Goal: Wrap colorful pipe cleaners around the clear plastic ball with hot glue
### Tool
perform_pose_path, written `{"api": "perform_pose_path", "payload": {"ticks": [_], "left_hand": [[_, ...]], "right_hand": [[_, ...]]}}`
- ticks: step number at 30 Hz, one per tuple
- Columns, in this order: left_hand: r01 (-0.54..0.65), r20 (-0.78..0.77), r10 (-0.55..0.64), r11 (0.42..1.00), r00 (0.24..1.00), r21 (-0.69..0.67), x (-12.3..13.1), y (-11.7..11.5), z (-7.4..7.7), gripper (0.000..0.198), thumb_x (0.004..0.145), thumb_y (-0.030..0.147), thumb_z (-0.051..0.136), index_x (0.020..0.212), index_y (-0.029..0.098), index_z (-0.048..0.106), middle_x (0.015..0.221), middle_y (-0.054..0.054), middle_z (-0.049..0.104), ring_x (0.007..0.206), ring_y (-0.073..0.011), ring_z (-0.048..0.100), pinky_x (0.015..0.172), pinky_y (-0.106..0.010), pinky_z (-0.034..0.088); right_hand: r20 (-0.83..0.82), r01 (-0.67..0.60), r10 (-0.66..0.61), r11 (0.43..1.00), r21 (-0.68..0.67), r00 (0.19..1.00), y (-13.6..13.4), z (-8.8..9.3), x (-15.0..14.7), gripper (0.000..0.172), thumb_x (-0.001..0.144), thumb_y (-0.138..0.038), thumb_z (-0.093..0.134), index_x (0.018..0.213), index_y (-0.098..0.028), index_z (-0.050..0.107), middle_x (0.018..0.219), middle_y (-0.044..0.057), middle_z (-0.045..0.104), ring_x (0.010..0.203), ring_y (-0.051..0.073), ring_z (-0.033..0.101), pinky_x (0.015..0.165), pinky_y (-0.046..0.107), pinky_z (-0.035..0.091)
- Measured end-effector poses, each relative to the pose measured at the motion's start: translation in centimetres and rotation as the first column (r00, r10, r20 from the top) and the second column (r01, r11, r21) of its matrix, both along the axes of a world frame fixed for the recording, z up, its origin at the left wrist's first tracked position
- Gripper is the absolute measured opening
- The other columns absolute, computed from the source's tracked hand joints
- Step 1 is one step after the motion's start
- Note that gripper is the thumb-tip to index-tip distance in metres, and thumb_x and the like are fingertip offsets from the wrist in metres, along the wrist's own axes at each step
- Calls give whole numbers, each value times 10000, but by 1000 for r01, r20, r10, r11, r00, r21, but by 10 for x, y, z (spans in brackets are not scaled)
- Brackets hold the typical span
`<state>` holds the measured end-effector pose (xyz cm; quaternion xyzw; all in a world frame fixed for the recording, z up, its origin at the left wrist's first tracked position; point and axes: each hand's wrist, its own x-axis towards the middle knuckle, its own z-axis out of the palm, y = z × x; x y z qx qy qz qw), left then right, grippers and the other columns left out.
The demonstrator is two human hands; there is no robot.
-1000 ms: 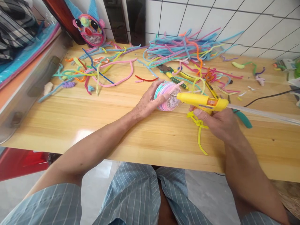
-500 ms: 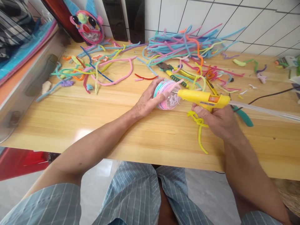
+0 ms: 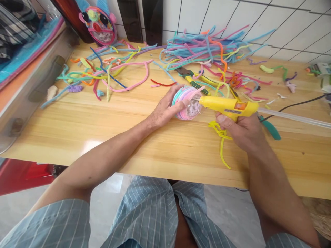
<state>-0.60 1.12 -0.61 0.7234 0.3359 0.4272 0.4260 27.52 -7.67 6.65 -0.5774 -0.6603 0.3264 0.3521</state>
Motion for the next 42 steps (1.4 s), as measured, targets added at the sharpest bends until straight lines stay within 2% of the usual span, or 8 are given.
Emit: {"api": "perform_pose_path", "payload": {"ticks": [11,22,27,33,38,42], "left_hand": [[23,10,-23,999,1000,24,0,1,-1,802,995,861,599,1559,297,526,1610,-99,651,1516,-368,621,1323,-537,488],[30,-18,-30,998,999,55,0,3,-4,791,1019,870,550,1576,310,503,1633,-86,620,1535,-363,601,1343,-535,465],[34,-5,-34,998,999,46,1,2,-3,804,1010,879,553,1568,302,514,1604,-85,631,1522,-364,608,1341,-546,460],[17,19,-18,999,1000,38,2,3,-5,814,982,900,578,1543,311,543,1574,-85,661,1502,-375,629,1331,-567,476],[13,30,-14,1000,999,28,3,2,-3,809,971,911,586,1521,318,560,1537,-72,692,1455,-353,666,1294,-526,529],[10,18,-10,1000,1000,27,4,2,-2,823,969,925,571,1522,316,559,1540,-69,687,1489,-370,643,1321,-542,503]], "right_hand": [[64,-5,7,1000,-29,998,-2,-1,4,414,927,-600,726,718,-271,588,646,-43,559,654,175,524,680,366,429],[16,7,-7,1000,-4,1000,-1,1,-1,338,912,-586,747,845,-258,697,774,-23,684,707,179,589,680,349,483],[61,24,-25,999,22,998,-2,3,-1,381,897,-570,754,723,-254,632,702,-29,649,669,174,585,656,340,473],[77,22,-24,999,24,997,-2,3,-1,421,917,-593,752,702,-253,628,686,-14,652,660,184,588,639,342,476],[96,-3,-1,999,40,995,-2,7,-2,467,920,-600,752,649,-246,615,685,0,655,668,176,590,623,319,490],[89,0,-2,999,33,996,-2,7,-3,446,922,-570,747,648,-243,616,698,7,663,683,175,586,629,316,491]]}}
